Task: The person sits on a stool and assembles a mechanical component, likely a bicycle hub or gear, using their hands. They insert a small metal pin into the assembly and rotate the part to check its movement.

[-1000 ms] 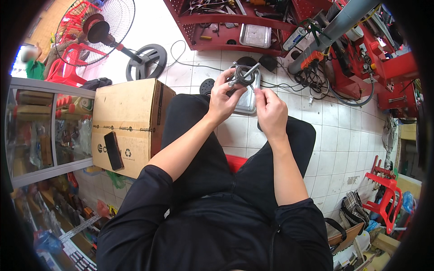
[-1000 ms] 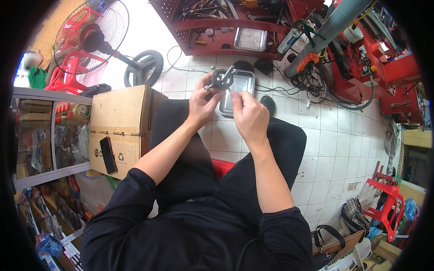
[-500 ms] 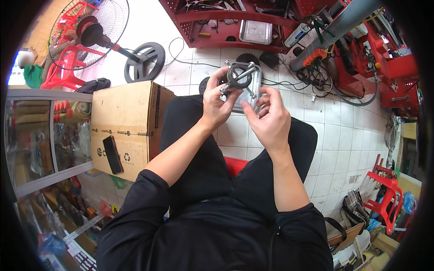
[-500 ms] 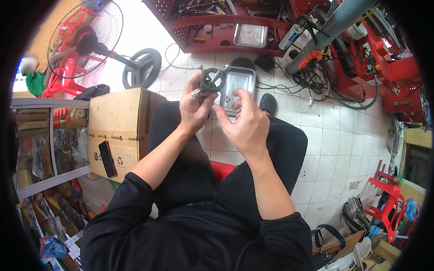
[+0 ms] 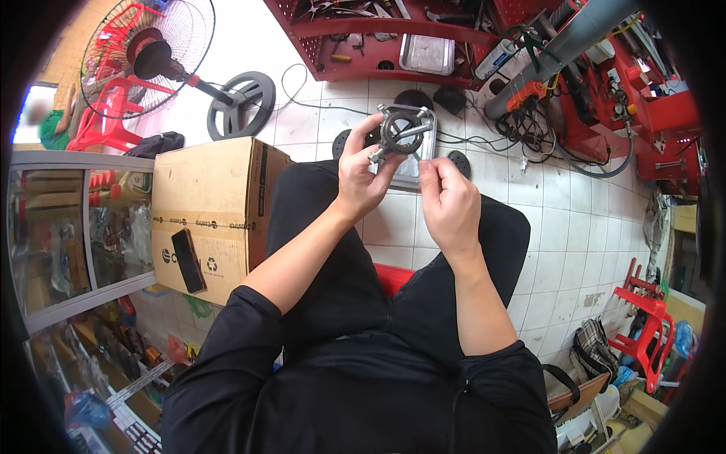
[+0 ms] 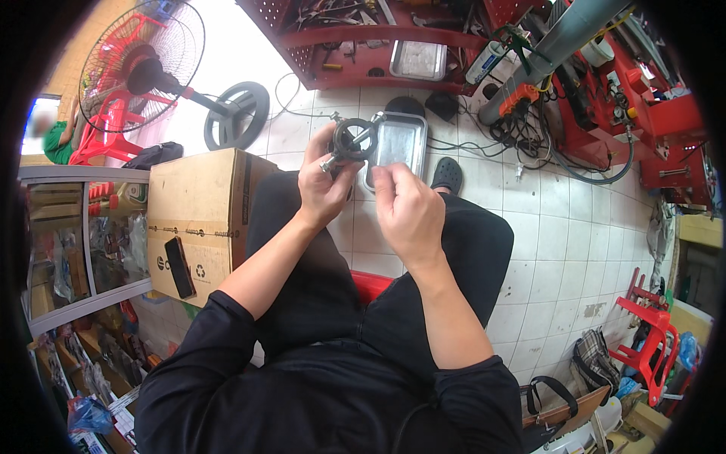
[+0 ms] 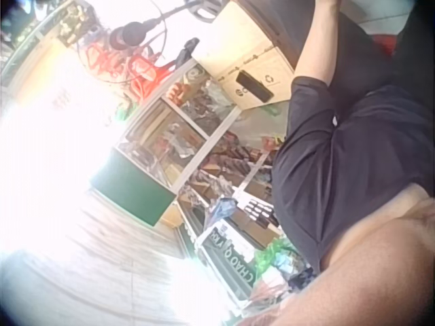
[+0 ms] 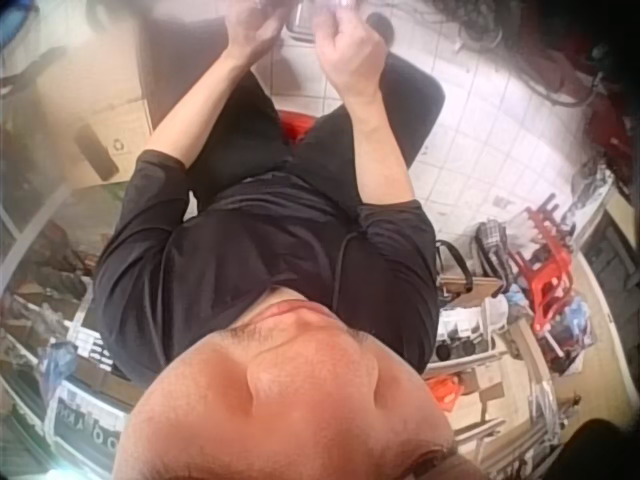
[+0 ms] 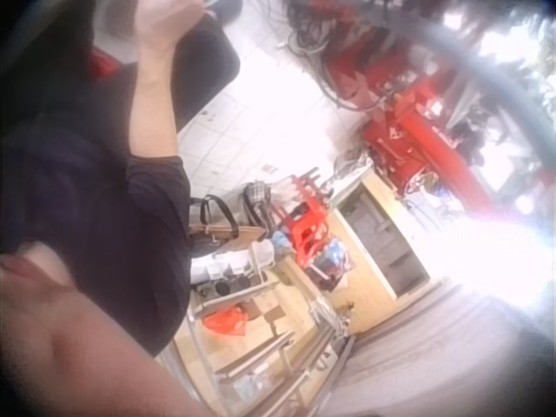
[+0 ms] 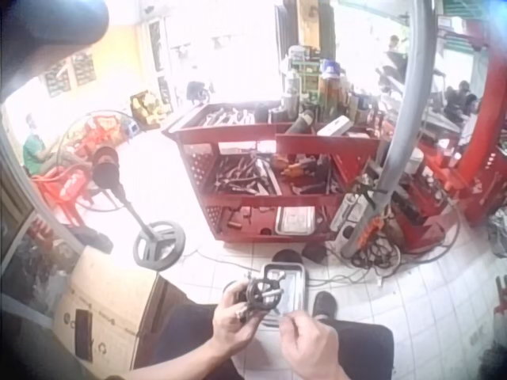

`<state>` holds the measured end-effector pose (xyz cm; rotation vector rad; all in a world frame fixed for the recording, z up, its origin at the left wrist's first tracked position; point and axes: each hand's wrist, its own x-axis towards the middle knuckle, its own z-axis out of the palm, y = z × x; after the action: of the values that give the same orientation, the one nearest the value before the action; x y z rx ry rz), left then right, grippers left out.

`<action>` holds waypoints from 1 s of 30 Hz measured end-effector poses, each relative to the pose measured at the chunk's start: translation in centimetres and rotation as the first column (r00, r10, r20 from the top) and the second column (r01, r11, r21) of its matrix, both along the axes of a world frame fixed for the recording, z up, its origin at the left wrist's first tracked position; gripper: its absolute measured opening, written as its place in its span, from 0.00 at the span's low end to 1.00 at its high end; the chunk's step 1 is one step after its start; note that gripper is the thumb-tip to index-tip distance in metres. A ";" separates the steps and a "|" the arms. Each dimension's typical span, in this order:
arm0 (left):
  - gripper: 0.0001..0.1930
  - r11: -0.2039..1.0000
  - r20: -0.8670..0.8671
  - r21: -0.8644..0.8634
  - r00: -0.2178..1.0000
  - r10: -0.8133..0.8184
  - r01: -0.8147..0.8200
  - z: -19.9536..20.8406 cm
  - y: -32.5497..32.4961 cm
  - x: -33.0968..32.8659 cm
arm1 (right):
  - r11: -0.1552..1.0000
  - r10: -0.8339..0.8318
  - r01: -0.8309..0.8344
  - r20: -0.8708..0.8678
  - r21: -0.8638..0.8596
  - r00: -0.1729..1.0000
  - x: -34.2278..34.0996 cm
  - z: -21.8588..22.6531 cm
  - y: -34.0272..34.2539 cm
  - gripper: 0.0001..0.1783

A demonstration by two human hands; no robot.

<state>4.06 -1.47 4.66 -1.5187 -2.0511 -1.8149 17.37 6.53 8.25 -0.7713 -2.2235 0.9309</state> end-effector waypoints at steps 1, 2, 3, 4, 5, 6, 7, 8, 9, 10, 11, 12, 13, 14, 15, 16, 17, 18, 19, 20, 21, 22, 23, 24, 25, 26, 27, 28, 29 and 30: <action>0.07 1.000 -0.001 -0.003 1.000 -0.001 0.001 0.1 0.0 0.0 | 1.000 0.005 -0.005 0.020 0.006 1.000 0.1 -0.3 0.2 0.09; 0.07 1.000 0.011 0.010 1.000 -0.005 0.005 0.0 0.0 0.0 | 1.000 0.012 -0.013 0.039 0.010 0.999 0.0 -0.1 0.2 0.10; 0.08 1.000 0.023 0.022 1.000 -0.009 0.008 -0.2 -0.1 0.0 | 1.000 -0.004 0.005 0.022 -0.027 1.000 0.0 0.3 0.0 0.10; 0.08 0.999 0.034 0.035 0.999 -0.013 0.011 -0.3 -0.1 0.0 | 0.998 -0.022 0.022 0.006 -0.065 1.000 0.0 1.1 -0.3 0.11; 0.08 0.999 0.024 0.034 1.000 -0.013 0.012 -0.3 -0.1 0.0 | 0.994 -0.043 0.042 -0.007 -0.101 0.999 0.0 1.7 -0.5 0.12; 0.08 0.999 0.013 0.034 1.000 -0.014 0.013 -0.3 -0.1 0.0 | 0.996 -0.053 0.051 -0.026 -0.072 0.998 -0.1 1.5 -0.6 0.12; 0.08 0.999 0.002 0.033 1.000 -0.014 0.014 -0.3 0.0 0.0 | 0.997 -0.062 0.060 -0.044 -0.043 0.997 -0.2 1.1 -0.5 0.12; 0.08 0.999 0.005 0.033 1.000 -0.012 0.012 -0.2 0.0 0.1 | 0.998 -0.069 0.069 -0.063 -0.013 0.996 -0.3 0.8 -0.5 0.12; 0.08 0.999 0.008 0.033 1.000 -0.010 0.010 -0.1 0.0 0.2 | 0.999 -0.050 0.050 -0.035 0.005 0.998 -0.2 0.5 -0.5 0.13; 0.07 0.999 0.011 0.032 1.000 -0.008 0.008 0.0 0.0 0.2 | 0.999 -0.031 0.031 -0.007 0.023 1.000 0.0 0.1 -0.4 0.13; 0.08 0.999 0.010 0.033 1.000 -0.008 0.008 -0.1 -0.1 0.2 | 0.999 -0.012 0.011 0.022 0.040 1.000 0.0 0.1 -0.3 0.14; 0.08 0.999 0.010 0.033 1.000 -0.009 0.008 -0.1 -0.1 0.2 | 1.000 -0.019 0.019 0.009 0.018 1.000 0.0 0.3 -0.4 0.13; 0.08 0.999 0.009 0.033 1.000 -0.009 0.009 -0.2 -0.1 0.2 | 1.000 -0.026 0.026 -0.003 -0.004 1.000 0.0 0.8 -0.5 0.12; 0.10 0.999 0.007 0.047 1.000 -0.007 0.007 -0.3 -0.1 0.1 | 0.999 -0.033 0.033 -0.015 -0.027 0.999 0.0 1.2 -0.5 0.11; 0.11 0.998 0.004 0.062 1.000 -0.005 0.004 -0.5 -0.1 0.0 | 0.999 -0.037 0.037 -0.017 -0.016 0.999 0.0 1.3 -0.5 0.11; 0.13 0.997 0.002 0.076 1.000 -0.002 0.002 -0.5 -0.1 0.0 | 0.999 -0.041 0.041 -0.019 -0.005 0.999 0.0 1.4 -0.6 0.11; 0.12 0.998 0.000 0.070 1.000 -0.006 0.006 -0.4 -0.1 0.0 | 0.999 -0.047 0.047 -0.020 0.006 0.999 0.0 1.4 -0.5 0.12; 0.10 0.998 -0.001 0.063 1.000 -0.010 0.010 -0.2 -0.1 0.1 | 0.999 -0.034 0.034 -0.009 0.022 0.999 0.0 1.2 -0.5 0.12; 0.08 0.998 -0.003 0.057 1.000 -0.014 0.014 -0.1 0.0 0.2 | 0.999 -0.021 0.021 0.002 0.037 1.000 0.0 0.7 -0.4 0.12; 0.08 0.999 0.002 0.050 1.000 -0.013 0.013 -0.1 -0.1 0.2 | 0.999 -0.006 0.006 0.012 0.052 1.000 0.0 0.4 -0.3 0.12; 0.08 0.999 0.008 0.043 1.000 -0.012 0.012 -0.2 -0.1 0.2 | 0.999 0.008 -0.008 -0.008 0.038 1.000 0.0 0.2 -0.2 0.12; 0.08 0.999 0.013 0.036 1.000 -0.012 0.011 -0.2 -0.1 0.1 | 0.999 0.022 -0.022 -0.028 0.024 0.999 0.0 0.1 -0.1 0.12; 0.08 0.999 0.008 0.039 1.000 -0.012 0.012 -0.2 -0.2 0.1 | 0.999 0.037 -0.037 -0.048 0.009 0.998 -0.1 0.3 -0.1 0.12; 0.08 0.999 0.002 0.041 1.000 -0.013 0.013 -0.3 -0.2 0.0 | 1.000 0.014 -0.015 -0.026 -0.028 1.000 0.0 0.8 -0.3 0.11; 0.08 0.999 -0.003 0.044 1.000 -0.013 0.014 -0.4 -0.2 0.0 | 0.998 -0.009 0.008 -0.003 -0.064 1.000 0.1 1.6 -0.5 0.10; 0.08 0.999 -0.002 0.047 1.000 -0.013 0.013 -0.3 -0.2 0.0 | 0.994 -0.032 0.034 0.021 -0.100 0.999 0.1 2.2 -0.7 0.09; 0.08 0.999 -0.001 0.050 1.000 -0.012 0.013 -0.3 -0.1 0.0 | 0.998 -0.038 0.037 -0.014 -0.059 0.999 0.0 1.9 -0.7 0.09; 0.08 0.999 0.000 0.053 1.000 -0.012 0.012 -0.3 -0.1 0.1 | 0.999 -0.043 0.042 -0.050 -0.019 0.998 -0.1 1.5 -0.6 0.09; 0.09 0.999 0.006 0.038 1.000 -0.002 0.002 -0.3 -0.1 0.1 | 0.999 -0.047 0.049 -0.085 0.021 0.995 -0.2 1.1 -0.6 0.09; 0.09 1.000 0.013 0.022 1.000 0.008 -0.008 -0.3 -0.1 0.2 | 0.999 -0.041 0.042 -0.067 0.023 0.997 -0.2 1.0 -0.5 0.09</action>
<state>4.30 -1.60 4.40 -1.4950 -2.0323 -1.8431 17.16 6.03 9.27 -0.7615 -2.1500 0.8944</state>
